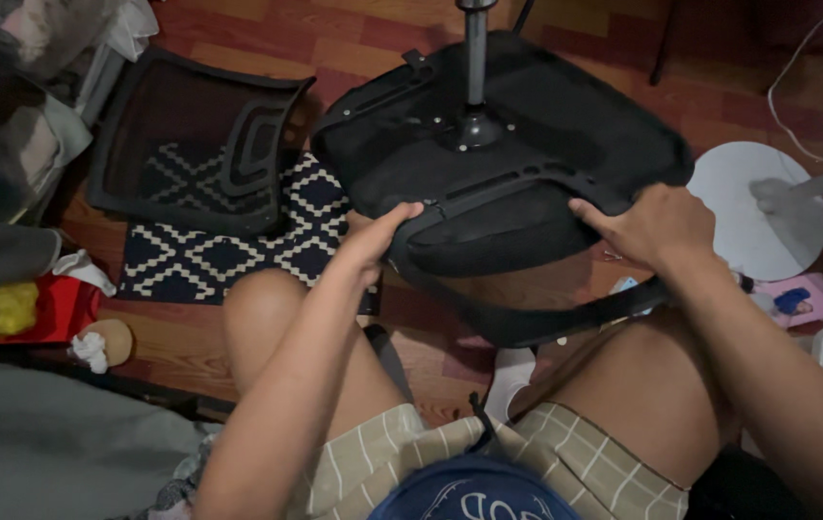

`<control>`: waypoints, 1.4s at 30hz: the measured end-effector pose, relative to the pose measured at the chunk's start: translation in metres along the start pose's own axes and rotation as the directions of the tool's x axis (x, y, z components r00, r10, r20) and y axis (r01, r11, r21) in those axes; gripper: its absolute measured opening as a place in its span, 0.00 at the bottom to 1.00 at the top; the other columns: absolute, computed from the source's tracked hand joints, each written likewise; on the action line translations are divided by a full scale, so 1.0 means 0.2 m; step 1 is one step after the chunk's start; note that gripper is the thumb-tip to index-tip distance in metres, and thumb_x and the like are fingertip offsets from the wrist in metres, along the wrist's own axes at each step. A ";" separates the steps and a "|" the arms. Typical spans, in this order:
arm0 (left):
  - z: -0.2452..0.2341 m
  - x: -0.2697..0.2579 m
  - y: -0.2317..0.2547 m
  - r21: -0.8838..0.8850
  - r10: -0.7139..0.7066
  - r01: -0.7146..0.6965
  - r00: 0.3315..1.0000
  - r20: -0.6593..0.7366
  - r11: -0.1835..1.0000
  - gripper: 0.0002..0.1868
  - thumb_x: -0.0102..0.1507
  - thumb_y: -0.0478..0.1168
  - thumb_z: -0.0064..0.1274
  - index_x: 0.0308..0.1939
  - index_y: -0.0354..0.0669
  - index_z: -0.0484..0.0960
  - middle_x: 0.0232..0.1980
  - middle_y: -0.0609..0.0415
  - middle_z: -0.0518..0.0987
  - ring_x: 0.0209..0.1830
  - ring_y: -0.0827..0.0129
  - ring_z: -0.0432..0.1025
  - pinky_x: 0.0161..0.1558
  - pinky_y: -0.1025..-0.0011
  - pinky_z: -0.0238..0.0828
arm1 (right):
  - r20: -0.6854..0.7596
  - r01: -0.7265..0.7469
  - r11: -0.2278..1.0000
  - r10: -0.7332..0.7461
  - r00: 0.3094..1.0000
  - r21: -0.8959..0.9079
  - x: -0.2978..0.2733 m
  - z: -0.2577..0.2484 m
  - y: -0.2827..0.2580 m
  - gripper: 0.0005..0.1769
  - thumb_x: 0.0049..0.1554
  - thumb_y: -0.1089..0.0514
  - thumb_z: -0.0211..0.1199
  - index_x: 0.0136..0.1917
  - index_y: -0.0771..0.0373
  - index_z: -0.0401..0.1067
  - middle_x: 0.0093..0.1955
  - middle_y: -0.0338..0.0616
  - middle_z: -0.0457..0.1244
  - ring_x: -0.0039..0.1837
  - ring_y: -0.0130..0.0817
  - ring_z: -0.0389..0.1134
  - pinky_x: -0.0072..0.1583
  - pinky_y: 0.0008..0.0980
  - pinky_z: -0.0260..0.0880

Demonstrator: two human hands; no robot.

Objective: The person assembles an office chair by attaching the seat base to the gas lift and then securing the backrest frame to the seat. They align the components, insert fasteners, and tighten them by hand.

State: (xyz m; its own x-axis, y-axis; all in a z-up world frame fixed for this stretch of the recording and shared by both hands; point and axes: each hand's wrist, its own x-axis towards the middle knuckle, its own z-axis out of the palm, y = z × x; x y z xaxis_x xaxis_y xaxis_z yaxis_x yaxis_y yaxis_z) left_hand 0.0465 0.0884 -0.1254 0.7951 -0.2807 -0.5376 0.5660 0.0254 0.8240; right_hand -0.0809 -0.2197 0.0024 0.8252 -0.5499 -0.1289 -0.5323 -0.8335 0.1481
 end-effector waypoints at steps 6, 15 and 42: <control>0.01 -0.02 0.04 0.028 -0.026 0.027 0.998 -0.048 0.999 0.56 0.48 0.50 0.69 0.72 0.28 0.57 0.67 0.37 0.73 0.63 0.53 0.73 0.61 0.63 0.74 | -0.029 0.023 0.998 -0.021 0.999 0.066 0.02 0.04 0.03 0.56 0.49 0.10 0.55 0.40 0.71 0.81 0.41 0.66 0.70 0.49 0.63 0.74 0.50 0.52 0.74; 0.07 0.00 0.06 -0.009 -0.149 0.149 0.984 -0.103 0.989 0.61 0.50 0.50 0.68 0.74 0.23 0.47 0.70 0.31 0.67 0.65 0.48 0.72 0.59 0.55 0.75 | -0.024 0.019 0.789 -0.005 1.000 0.615 0.18 0.19 0.27 0.47 0.62 0.22 0.51 0.49 0.72 0.79 0.42 0.63 0.70 0.50 0.55 0.72 0.55 0.45 0.68; 0.14 0.13 0.01 0.108 0.142 -0.136 0.989 -0.047 0.985 0.45 0.49 0.45 0.68 0.66 0.30 0.69 0.62 0.43 0.78 0.60 0.57 0.76 0.58 0.68 0.74 | 0.545 -0.544 0.263 0.076 0.835 0.797 0.53 0.50 0.48 0.25 0.57 0.34 0.64 0.44 0.58 0.67 0.32 0.36 0.52 0.29 0.27 0.43 0.32 0.30 0.42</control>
State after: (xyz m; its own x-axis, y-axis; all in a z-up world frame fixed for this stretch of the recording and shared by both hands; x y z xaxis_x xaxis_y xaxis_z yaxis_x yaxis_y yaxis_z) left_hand 0.0626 0.0547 -0.1323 0.8767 -0.2286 -0.4233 0.4259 -0.0403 0.9039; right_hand -0.0638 -0.3636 -0.0943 0.5458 -0.5520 -0.6304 -0.7393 0.0368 -0.6724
